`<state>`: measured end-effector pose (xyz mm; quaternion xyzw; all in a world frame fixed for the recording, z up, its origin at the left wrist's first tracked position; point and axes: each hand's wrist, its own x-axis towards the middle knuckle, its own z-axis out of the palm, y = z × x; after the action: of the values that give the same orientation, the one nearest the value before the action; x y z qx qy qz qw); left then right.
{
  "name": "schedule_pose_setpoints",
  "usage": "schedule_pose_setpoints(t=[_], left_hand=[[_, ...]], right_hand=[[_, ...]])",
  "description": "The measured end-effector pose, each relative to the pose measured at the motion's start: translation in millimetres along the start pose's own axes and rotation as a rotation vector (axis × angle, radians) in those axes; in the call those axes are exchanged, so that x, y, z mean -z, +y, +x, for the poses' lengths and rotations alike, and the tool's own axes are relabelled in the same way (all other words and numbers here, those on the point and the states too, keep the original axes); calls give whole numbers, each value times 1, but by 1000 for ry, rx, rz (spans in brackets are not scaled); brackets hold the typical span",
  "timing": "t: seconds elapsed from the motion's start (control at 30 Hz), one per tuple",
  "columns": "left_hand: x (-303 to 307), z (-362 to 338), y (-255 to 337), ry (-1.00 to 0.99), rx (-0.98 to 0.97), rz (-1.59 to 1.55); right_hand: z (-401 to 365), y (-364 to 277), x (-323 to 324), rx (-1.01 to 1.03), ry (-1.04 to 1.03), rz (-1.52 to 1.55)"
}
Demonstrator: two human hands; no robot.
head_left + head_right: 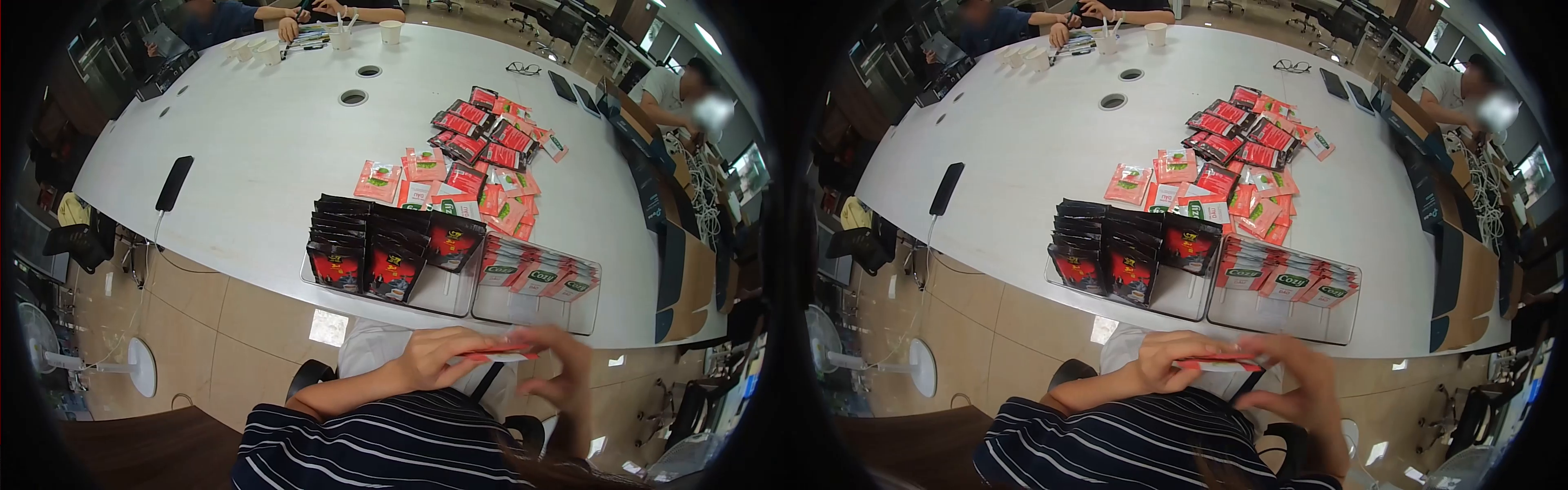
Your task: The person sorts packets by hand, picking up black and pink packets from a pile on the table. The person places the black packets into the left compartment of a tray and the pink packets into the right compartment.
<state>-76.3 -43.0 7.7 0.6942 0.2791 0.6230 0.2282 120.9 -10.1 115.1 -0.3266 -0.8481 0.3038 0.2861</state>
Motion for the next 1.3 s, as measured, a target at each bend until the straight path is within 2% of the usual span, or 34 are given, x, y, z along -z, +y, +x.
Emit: schedule_pose_setpoints(t=[0.03,0.13,0.17,0.27,0.3,0.4,0.47,0.5,0.53,0.57,0.67,0.7,0.77,0.83,0.93,0.97,1.07,1.3], left_hand=[[-1,3,7,-32,6,27],[2,10,14,-71,7,110],[6,16,20,-85,43,139],[21,28,32,-162,61,226],[28,33,34,-195,51,257],[54,57,37,-110,-42,309],[92,82,33,-27,-147,485],[112,89,33,21,-34,539],[138,105,26,93,-54,691],[160,123,24,141,103,753],[245,154,-46,133,391,877],[273,154,-80,119,496,931],[324,140,-166,17,544,1120],[333,122,-206,20,669,1264],[324,111,-223,250,650,1431],[324,114,-231,260,595,1476],[328,128,-243,159,615,1557],[319,132,-246,273,605,1457]], right_hand=[[-4,0,-11,10,18,74],[-10,18,-40,107,253,130],[-16,16,-51,-13,318,222],[-18,17,-73,-26,466,295],[-18,25,-75,89,474,237],[-24,39,-85,57,835,417],[-29,62,-70,54,1011,241],[-31,70,-61,15,1116,111],[-34,83,-52,-2,1227,-1],[-37,99,-44,-88,1362,-47],[-50,144,-18,-136,1587,-216],[-54,155,-13,-158,1586,-117],[-60,170,-8,-200,1587,83],[-63,171,-8,-232,1563,233],[-70,187,-6,-215,1502,324],[-75,193,-6,-202,1475,329],[-74,191,-5,-205,1483,316],[-60,172,-10,-292,1487,135]])
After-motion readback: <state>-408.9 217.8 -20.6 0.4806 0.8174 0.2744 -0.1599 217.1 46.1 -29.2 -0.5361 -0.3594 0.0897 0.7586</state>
